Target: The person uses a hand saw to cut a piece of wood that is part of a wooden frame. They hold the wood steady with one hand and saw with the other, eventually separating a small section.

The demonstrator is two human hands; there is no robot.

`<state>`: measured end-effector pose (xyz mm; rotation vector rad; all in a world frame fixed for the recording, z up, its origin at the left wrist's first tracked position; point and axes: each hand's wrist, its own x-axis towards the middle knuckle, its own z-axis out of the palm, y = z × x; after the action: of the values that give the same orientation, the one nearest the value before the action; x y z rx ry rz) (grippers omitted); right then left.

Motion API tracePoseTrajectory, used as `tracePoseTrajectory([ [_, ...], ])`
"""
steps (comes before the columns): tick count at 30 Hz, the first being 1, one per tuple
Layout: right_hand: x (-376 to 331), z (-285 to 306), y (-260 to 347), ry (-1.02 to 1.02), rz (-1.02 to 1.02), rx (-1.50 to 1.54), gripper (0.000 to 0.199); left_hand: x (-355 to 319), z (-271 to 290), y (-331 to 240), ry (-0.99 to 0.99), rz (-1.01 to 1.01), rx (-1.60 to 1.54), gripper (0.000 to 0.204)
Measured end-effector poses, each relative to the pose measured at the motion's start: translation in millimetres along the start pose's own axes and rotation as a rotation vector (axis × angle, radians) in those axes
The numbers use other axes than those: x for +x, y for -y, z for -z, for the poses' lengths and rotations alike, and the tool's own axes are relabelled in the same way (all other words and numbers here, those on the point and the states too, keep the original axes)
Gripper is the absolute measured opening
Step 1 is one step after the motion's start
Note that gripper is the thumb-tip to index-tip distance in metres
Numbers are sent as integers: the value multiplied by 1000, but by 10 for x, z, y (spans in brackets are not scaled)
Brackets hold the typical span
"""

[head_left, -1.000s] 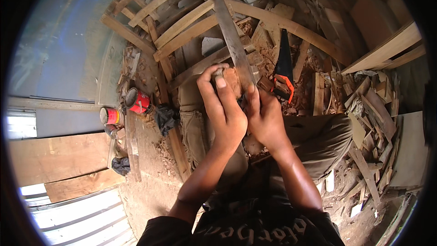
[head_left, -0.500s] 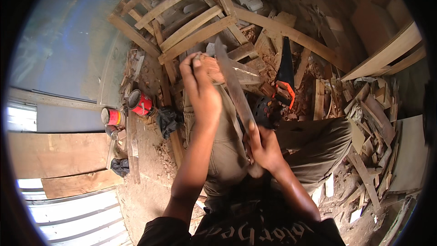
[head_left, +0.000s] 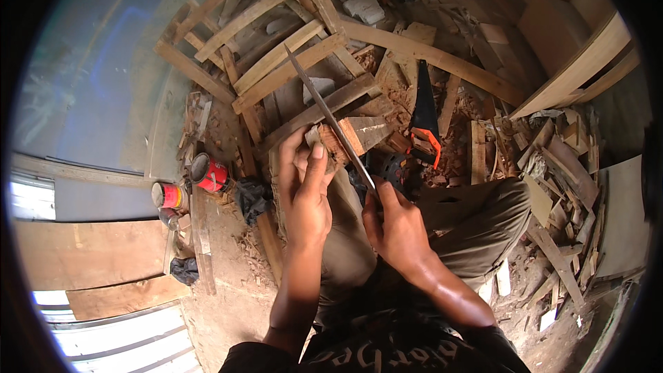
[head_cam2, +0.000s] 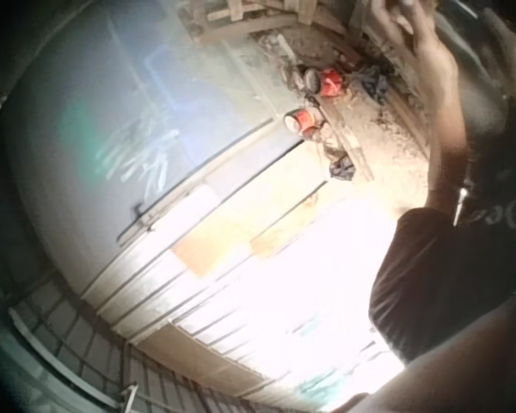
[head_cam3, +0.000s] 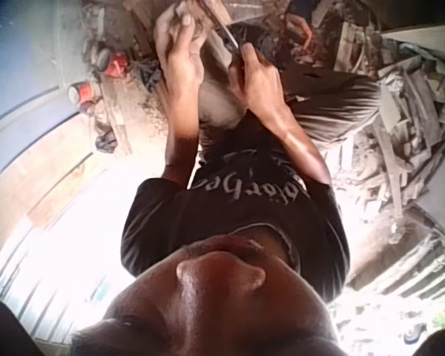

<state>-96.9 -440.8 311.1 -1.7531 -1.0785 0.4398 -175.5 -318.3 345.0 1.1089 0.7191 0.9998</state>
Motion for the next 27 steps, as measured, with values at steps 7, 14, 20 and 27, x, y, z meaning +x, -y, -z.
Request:
tracePoseTrajectory([
  [7, -11, 159, 37, 16, 54, -71, 28, -97, 46, 152, -9, -61, 21, 40],
  [14, 188, 349, 162, -65, 129, 28, 17, -125, 40, 180, -5, -110, 85, 36],
  [20, 75, 400, -40, 196, -3, -128, 28, -104, -75, 116, -53, -99, -106, 36],
  [27, 46, 276, -30, 121, -31, -196, 22, -100, -86, 147, -81, -117, -35, 33],
])
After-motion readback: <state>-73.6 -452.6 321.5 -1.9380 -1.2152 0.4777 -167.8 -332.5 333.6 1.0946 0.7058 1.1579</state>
